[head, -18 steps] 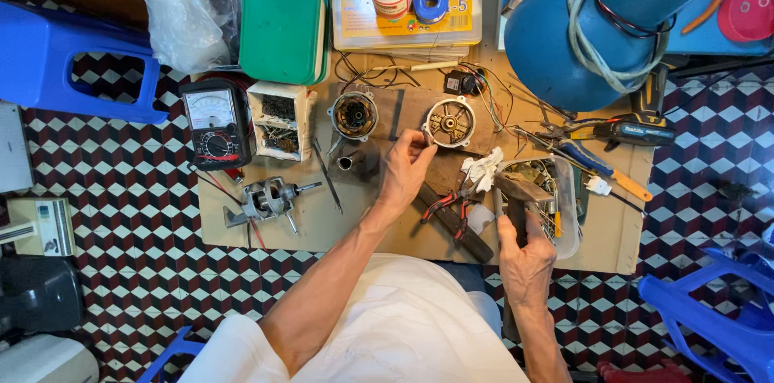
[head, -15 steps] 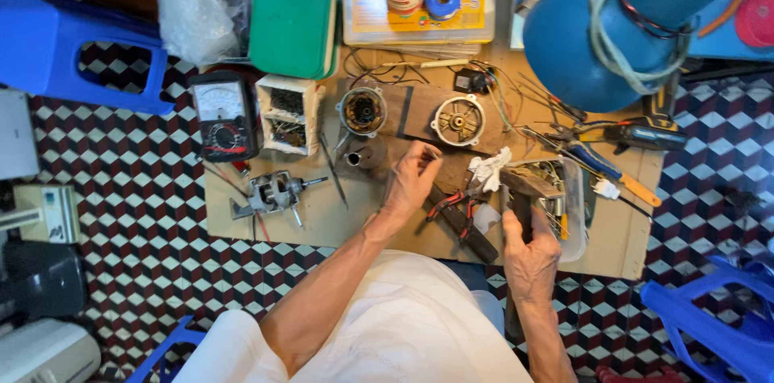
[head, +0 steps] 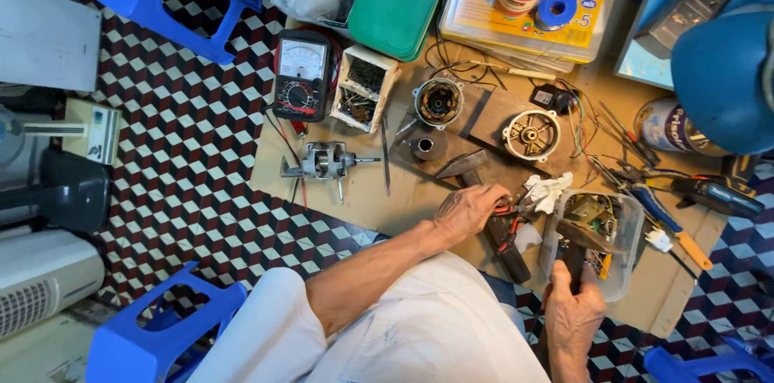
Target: The person disassembles a small electrical motor, uses a hammer and metal bar to tap and adjust internal components, and then uses a cordless drill to fasten parts. The person handles the motor housing, rotor, and various tools on a cluttered workbench.
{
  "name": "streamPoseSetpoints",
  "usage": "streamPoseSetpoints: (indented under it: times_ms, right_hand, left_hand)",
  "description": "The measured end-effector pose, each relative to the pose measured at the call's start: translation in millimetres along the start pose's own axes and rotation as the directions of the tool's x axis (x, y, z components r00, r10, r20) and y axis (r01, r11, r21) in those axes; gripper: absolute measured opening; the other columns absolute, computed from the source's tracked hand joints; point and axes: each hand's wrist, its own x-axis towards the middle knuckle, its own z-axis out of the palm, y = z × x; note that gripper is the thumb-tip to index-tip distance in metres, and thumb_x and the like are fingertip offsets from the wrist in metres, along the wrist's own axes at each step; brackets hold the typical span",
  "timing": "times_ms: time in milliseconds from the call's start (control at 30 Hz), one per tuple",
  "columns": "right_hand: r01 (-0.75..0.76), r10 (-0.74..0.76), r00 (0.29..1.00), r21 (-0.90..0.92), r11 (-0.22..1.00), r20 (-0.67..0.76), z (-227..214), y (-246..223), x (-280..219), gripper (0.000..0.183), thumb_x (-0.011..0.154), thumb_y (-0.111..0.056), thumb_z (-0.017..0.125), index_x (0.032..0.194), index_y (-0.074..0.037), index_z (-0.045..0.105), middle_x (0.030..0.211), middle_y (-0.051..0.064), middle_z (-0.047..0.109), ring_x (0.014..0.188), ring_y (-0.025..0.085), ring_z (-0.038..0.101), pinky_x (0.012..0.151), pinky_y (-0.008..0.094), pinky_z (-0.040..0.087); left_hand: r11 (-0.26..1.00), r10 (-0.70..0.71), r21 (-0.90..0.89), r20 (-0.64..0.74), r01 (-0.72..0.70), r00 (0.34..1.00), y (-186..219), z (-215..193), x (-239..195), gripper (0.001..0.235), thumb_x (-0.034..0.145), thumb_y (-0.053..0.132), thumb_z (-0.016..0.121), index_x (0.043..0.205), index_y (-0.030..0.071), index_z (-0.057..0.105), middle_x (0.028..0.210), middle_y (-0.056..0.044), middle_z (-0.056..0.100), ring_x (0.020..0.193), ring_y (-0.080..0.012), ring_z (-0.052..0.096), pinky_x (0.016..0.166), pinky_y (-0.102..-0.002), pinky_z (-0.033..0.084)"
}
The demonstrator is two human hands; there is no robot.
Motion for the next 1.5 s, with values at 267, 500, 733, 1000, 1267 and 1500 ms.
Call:
streamPoseSetpoints:
  times_ms: [267, 500, 733, 1000, 1267, 1500]
  right_hand:
    - [-0.009, 0.012, 1.000, 0.090, 0.996, -0.028, 5.8, 6.7, -7.7, 0.031, 0.096, -0.027, 0.066, 0.110, 0.001, 0.069, 0.062, 0.007, 0.059, 0.052, 0.015, 0.053, 0.047, 0.032, 0.042]
    - [0.004, -0.003, 0.999, 0.028, 1.000, -0.044, 2.2, 7.1, -9.5, 0.034, 0.095, -0.030, 0.064, 0.110, -0.001, 0.070, 0.062, 0.007, 0.063, 0.056, 0.015, 0.059, 0.054, 0.032, 0.049]
    - [-0.064, 0.066, 0.998, 0.059, 0.996, -0.021, 2.5, 3.0, -4.3, 0.033, 0.094, -0.030, 0.065, 0.111, -0.003, 0.072, 0.065, 0.011, 0.063, 0.056, 0.017, 0.059, 0.056, 0.035, 0.050]
    - [-0.046, 0.048, 0.998, 0.061, 0.997, -0.032, 1.4, 4.8, 4.2, 0.029, 0.095, -0.028, 0.066, 0.109, -0.004, 0.072, 0.064, 0.012, 0.064, 0.056, 0.019, 0.062, 0.057, 0.036, 0.052]
    - [0.023, -0.019, 0.999, 0.092, 0.996, -0.051, -2.4, 9.2, 7.8, 0.027, 0.096, -0.026, 0.066, 0.106, -0.002, 0.070, 0.069, 0.010, 0.064, 0.056, 0.018, 0.062, 0.055, 0.035, 0.051]
    - [0.030, -0.025, 0.999, 0.123, 0.992, -0.044, -1.3, 8.3, 7.9, 0.026, 0.095, -0.024, 0.064, 0.110, -0.003, 0.070, 0.070, 0.011, 0.065, 0.055, 0.016, 0.061, 0.056, 0.034, 0.052]
  left_hand:
    - [0.998, -0.038, -0.047, -0.094, 0.034, 0.995, 3.9, -10.1, 37.8, 0.019, 0.098, 0.007, 0.062, 0.117, 0.009, 0.061, 0.093, -0.018, 0.067, 0.087, -0.0386, 0.067, 0.073, -0.046, 0.055]
    - [0.977, -0.163, -0.162, -0.169, 0.136, 0.972, 15.4, -22.1, 65.0, 0.011, 0.101, 0.012, 0.060, 0.112, 0.008, 0.061, 0.094, -0.018, 0.072, 0.083, -0.0371, 0.073, 0.067, -0.043, 0.057]
    - [0.994, -0.107, -0.015, -0.162, 0.106, 0.981, -2.0, -13.2, 103.6, 0.016, 0.106, 0.014, 0.055, 0.120, 0.010, 0.059, 0.095, -0.021, 0.070, 0.087, -0.0421, 0.070, 0.067, -0.046, 0.054]
    - [0.993, 0.013, 0.119, -0.082, -0.003, 0.997, -15.2, -4.0, 117.5, 0.016, 0.106, 0.018, 0.055, 0.120, 0.011, 0.058, 0.091, -0.019, 0.071, 0.084, -0.0400, 0.069, 0.073, -0.049, 0.054]
    - [0.986, -0.006, 0.167, -0.019, 0.009, 1.000, -16.6, 0.5, 115.6, 0.018, 0.106, 0.018, 0.055, 0.124, 0.016, 0.056, 0.087, -0.018, 0.070, 0.081, -0.0406, 0.068, 0.071, -0.050, 0.052]
    - [0.984, -0.079, 0.163, 0.040, 0.071, 0.996, -16.2, -0.2, 118.3, 0.020, 0.108, 0.019, 0.051, 0.128, 0.018, 0.053, 0.083, -0.018, 0.069, 0.076, -0.0393, 0.067, 0.068, -0.050, 0.051]
